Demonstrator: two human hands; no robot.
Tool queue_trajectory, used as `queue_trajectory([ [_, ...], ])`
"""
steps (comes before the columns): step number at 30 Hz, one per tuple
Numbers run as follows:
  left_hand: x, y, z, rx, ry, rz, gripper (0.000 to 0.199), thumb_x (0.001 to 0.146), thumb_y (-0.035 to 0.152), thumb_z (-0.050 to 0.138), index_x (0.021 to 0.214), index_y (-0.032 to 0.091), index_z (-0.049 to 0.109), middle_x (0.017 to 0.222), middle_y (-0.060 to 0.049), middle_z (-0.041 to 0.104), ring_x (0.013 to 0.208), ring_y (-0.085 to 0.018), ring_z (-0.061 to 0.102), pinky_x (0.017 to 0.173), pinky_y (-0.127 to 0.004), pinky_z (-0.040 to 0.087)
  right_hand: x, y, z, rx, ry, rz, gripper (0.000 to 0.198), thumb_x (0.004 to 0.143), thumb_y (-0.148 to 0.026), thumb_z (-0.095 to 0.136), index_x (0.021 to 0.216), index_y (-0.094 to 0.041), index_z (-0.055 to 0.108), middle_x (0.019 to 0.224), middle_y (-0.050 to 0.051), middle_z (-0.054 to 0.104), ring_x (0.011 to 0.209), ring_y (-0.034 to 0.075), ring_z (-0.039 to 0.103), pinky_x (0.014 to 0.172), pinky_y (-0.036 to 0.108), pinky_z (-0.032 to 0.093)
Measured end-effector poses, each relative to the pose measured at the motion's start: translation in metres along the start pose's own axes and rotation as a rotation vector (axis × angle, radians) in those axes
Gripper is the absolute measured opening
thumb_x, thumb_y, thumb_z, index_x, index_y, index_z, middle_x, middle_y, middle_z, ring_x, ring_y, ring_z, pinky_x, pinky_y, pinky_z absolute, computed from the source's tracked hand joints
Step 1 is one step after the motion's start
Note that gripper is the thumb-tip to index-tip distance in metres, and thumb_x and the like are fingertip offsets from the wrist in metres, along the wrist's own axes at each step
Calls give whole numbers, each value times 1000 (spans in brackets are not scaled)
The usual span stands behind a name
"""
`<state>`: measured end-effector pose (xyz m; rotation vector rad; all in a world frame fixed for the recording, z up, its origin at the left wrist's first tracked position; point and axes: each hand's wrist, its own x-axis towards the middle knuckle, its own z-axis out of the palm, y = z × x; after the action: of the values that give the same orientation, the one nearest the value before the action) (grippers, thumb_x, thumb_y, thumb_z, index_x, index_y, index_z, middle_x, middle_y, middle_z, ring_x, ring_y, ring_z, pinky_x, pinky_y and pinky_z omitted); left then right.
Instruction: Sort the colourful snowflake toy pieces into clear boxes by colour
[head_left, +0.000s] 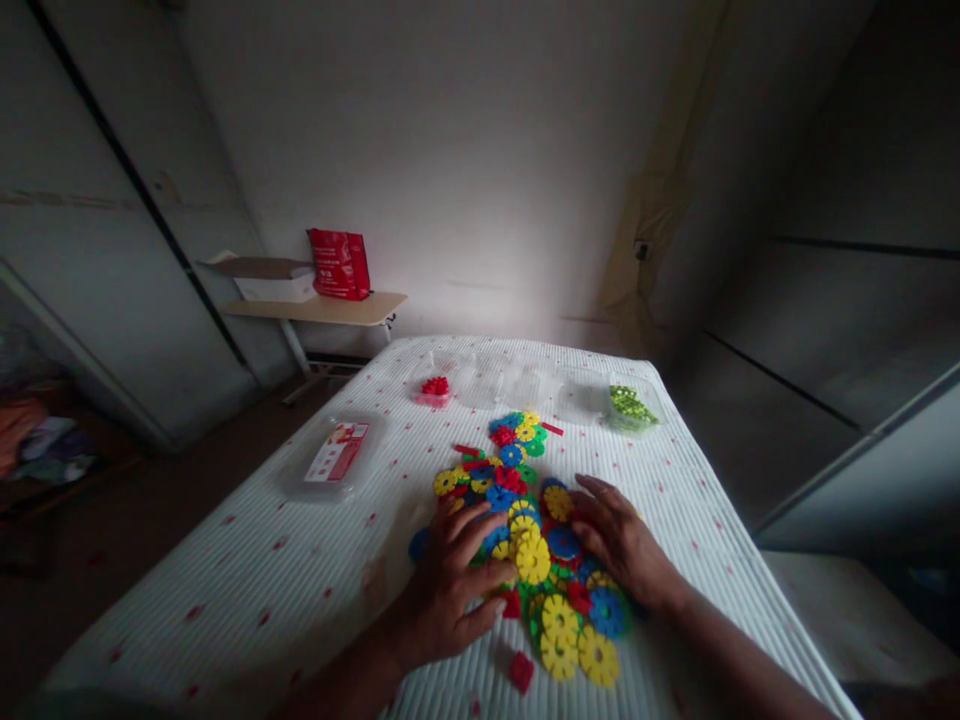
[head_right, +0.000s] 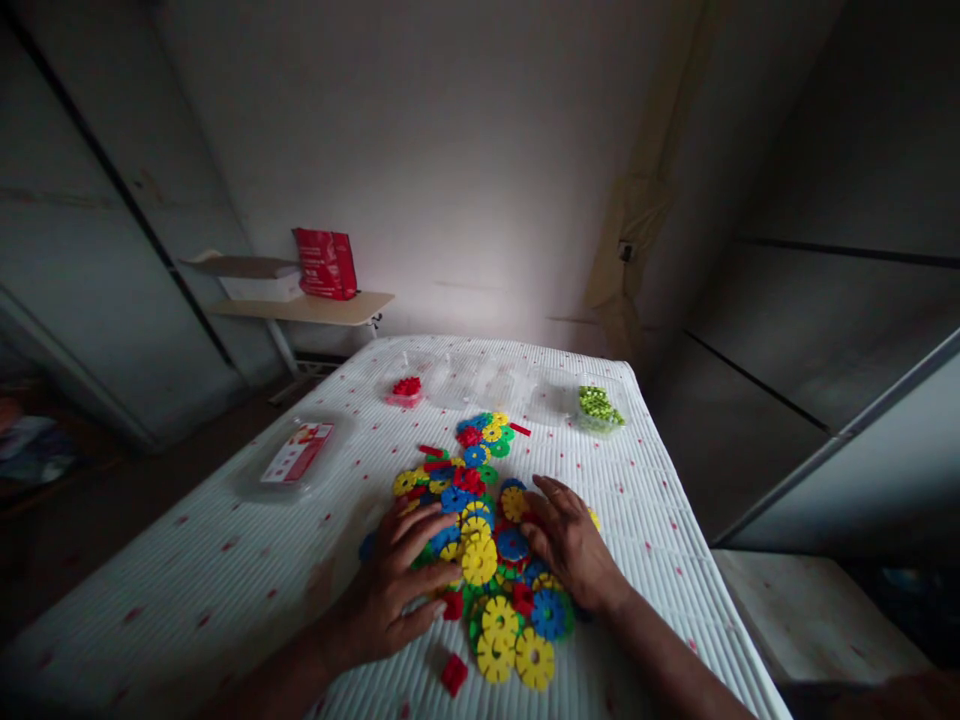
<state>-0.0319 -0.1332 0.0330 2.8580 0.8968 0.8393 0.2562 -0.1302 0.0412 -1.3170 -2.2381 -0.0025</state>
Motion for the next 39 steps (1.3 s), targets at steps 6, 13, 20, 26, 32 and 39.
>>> queue_trajectory([
  [6, 0, 2, 4, -48, 38, -17, 18, 80, 30, 53, 92, 27, 66, 127, -3, 53, 122, -28, 39, 106, -57, 19, -5, -33, -11, -8, -82, -253, 52, 85, -43, 52, 132, -21, 45, 137, 12, 45, 125, 30, 39, 100, 49, 38],
  [13, 1, 2, 3, -15, 11, 3, 28, 79, 28, 54, 105, 26, 63, 128, -5, 53, 121, -27, 43, 106, -55, 23, -13, -43, -9, -138, -288, -466, 55, 87, -49, 46, 135, -22, 42, 135, 8, 50, 130, 28, 34, 111, 53, 12],
  [20, 0, 5, -2, -68, 48, 67, 19, 80, 34, 53, 90, 22, 64, 116, -5, 60, 113, -25, 50, 109, -56, 17, -40, -15, -22, -215, -104, -375, 44, 84, -40, 55, 125, -22, 51, 138, 8, 46, 130, 28, 33, 107, 52, 23],
  [26, -7, 18, -6, 15, -81, 190, 87, 64, 75, 52, 136, 27, 37, 145, -12, 34, 128, -37, 34, 106, -65, 7, -81, -7, -13, -222, 4, -34, 93, 68, -60, 62, 143, -18, 27, 150, 18, 19, 133, 43, 19, 94, 63, 34],
  [32, 4, 34, 14, 153, -160, 82, 71, 76, 52, 58, 138, 32, 31, 150, -8, 23, 134, -34, 23, 107, -63, 11, -84, -2, 8, -140, 7, 71, 81, 77, -48, 59, 145, -22, 22, 147, 14, 29, 132, 35, 30, 97, 54, 40],
  [39, 28, 26, 27, 181, -50, -43, 48, 84, 33, 52, 131, 25, 44, 138, -10, 43, 126, -29, 35, 103, -53, 27, -18, -3, 29, 216, 63, 13, 65, 85, -20, 47, 144, -23, 20, 141, 12, 39, 129, 23, 38, 102, 41, 41],
])
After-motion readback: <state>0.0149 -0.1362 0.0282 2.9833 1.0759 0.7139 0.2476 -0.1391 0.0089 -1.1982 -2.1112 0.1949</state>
